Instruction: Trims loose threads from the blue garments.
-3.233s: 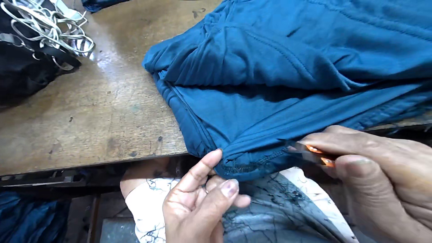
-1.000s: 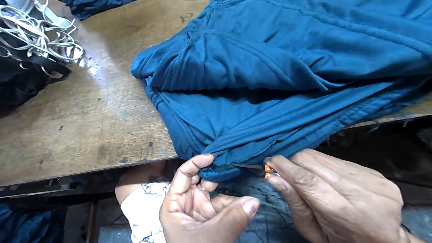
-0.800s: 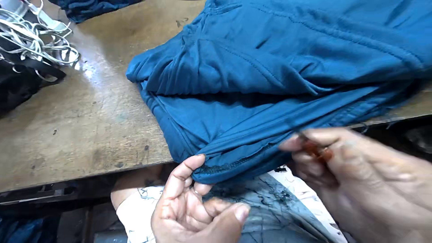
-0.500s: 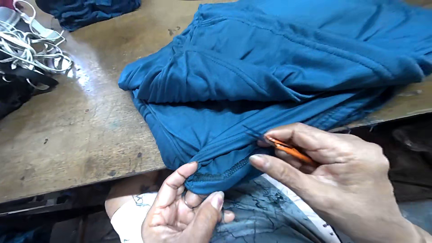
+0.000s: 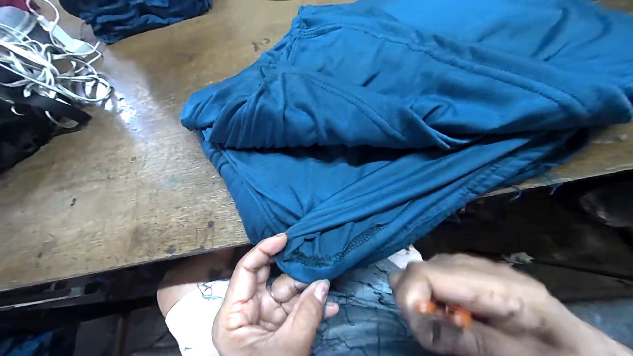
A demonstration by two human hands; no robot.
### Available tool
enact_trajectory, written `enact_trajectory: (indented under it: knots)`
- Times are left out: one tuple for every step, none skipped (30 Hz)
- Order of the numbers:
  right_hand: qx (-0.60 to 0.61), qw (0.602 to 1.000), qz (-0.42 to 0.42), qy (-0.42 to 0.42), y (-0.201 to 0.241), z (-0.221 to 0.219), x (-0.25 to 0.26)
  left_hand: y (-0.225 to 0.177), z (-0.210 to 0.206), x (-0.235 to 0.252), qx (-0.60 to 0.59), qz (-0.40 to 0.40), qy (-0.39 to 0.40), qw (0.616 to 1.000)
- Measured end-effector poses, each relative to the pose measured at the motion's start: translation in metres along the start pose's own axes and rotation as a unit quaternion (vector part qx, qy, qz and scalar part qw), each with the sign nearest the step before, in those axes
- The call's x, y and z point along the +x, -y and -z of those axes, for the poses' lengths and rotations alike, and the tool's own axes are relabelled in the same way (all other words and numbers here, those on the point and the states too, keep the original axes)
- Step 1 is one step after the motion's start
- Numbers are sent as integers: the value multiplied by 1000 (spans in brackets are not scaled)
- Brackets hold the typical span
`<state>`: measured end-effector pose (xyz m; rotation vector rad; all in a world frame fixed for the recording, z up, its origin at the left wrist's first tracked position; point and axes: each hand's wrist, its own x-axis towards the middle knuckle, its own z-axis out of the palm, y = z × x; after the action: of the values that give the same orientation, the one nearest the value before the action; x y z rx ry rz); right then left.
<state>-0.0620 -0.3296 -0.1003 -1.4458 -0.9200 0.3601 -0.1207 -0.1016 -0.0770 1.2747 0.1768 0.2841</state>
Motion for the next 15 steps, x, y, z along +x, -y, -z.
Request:
enact_trajectory:
  knots:
    - [-5, 999, -1, 54, -1, -3, -4, 1, 1, 1, 2, -3, -1, 1000]
    - [-20, 995, -11, 95, -1, -8, -7, 2, 2, 2, 6, -4, -5, 1000]
    - [-37, 991, -26, 127, -1, -12, -10, 2, 3, 2, 8, -4, -8, 1000]
    - [-56, 988, -35, 143, -1, -15, -13, 3, 4, 2, 10, -5, -9, 1000]
    - [-74, 988, -35, 133, -2, -16, -14, 3, 5, 2, 12, -8, -7, 1000]
    - [-93, 991, -28, 93, -4, -15, -16, 4, 5, 2, 13, -12, -5, 1000]
    - [-117, 993, -17, 31, -6, -14, -16, 5, 6, 1, 16, -17, 0, 1000]
    - [-142, 989, -17, -43, -6, -12, -15, 5, 7, 0, 19, -22, 5, 1000]
    - [-169, 977, -29, -124, -4, -10, -12, 6, 8, 0, 24, -29, 12, 999]
    - [-194, 961, -39, -192, 0, -8, -6, 6, 9, 0, 33, -37, 18, 999]
    - [-219, 944, -43, -243, 3, -6, 0, 6, 9, 0, 40, -45, 24, 998]
    - [-248, 929, -46, -271, 6, -4, 7, 6, 9, 0, 47, -52, 28, 997]
    - [-277, 918, -44, -281, 7, -3, 11, 5, 10, 0, 54, -57, 29, 996]
    - [-304, 910, -40, -280, 8, -3, 15, 5, 10, 0, 62, -61, 28, 996]
    - [-332, 901, -39, -276, 8, -4, 18, 4, 10, 0, 76, -67, 25, 995]
